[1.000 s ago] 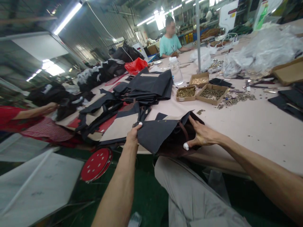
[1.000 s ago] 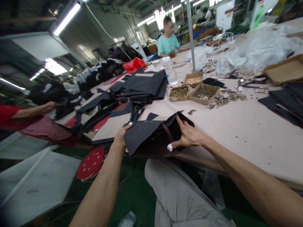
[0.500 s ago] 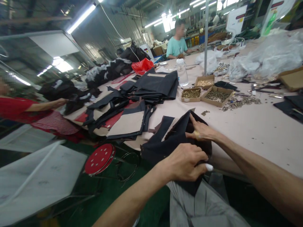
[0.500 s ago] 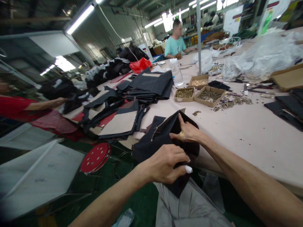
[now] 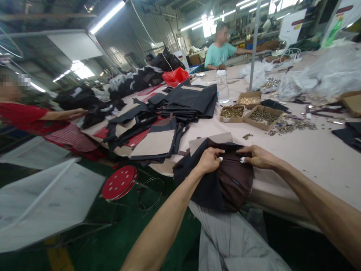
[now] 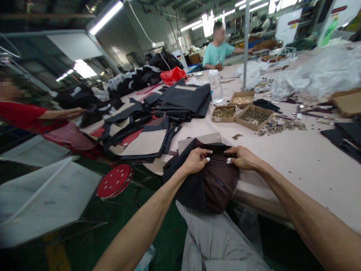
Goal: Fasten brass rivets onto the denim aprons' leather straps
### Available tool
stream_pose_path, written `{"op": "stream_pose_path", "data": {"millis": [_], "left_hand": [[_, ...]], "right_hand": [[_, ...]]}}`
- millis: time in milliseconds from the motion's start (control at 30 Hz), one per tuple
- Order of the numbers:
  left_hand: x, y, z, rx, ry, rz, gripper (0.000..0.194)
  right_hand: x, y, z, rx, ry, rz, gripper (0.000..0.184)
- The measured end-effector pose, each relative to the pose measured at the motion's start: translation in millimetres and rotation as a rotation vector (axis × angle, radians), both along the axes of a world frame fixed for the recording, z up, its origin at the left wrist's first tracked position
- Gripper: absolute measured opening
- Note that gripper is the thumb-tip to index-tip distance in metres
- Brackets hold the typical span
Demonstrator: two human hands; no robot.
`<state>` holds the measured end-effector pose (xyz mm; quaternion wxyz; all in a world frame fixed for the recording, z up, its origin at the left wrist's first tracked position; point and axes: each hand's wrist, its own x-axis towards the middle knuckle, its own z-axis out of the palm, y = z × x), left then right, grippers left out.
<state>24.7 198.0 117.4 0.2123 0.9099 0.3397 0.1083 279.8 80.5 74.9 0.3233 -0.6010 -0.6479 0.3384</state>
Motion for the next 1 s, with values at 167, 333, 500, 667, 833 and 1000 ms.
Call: {"op": "stream_pose_path", "data": {"millis": [167,333,500,667,833,1000], "left_hand": [[13.4,-2.0,-28.0,0.042,-0.082,-0.032,0.027],[15.2,-1.3,-31.2,-0.007,-0.062,0.020,0.022],[16.6,-2.1,-32.2,-0.016,-0.077,-0.012,0.033],[15.0,-4.3,-31.5,-0.036,-0.089,-0.037,0.023],[15.3,-8.0,-33.0,-0.025,-0.152,-0.049,0.034],[19.5,-11.8,-34.6,-0.064,-0.206,0.022,0.024]], "right_hand": [[-11.8,-5.2,-13.9,0.060,-0.127,-0.075,0.041],[-20.7,-5.1,-21.6,0.107,-0.158,-0.141,0.036],[-26.2,-6.1,-26.9,0.151,-0.190,-0.209,0.035],[-29.4,-8.1,-26.5,0.164,-0.168,-0.237,0.027],[-31.8,-8.2,-27.8,0.208,-0.157,-0.234,0.028],[-34.8,-6.5,-31.4,0.253,-0.091,-0.273,0.021]]}}
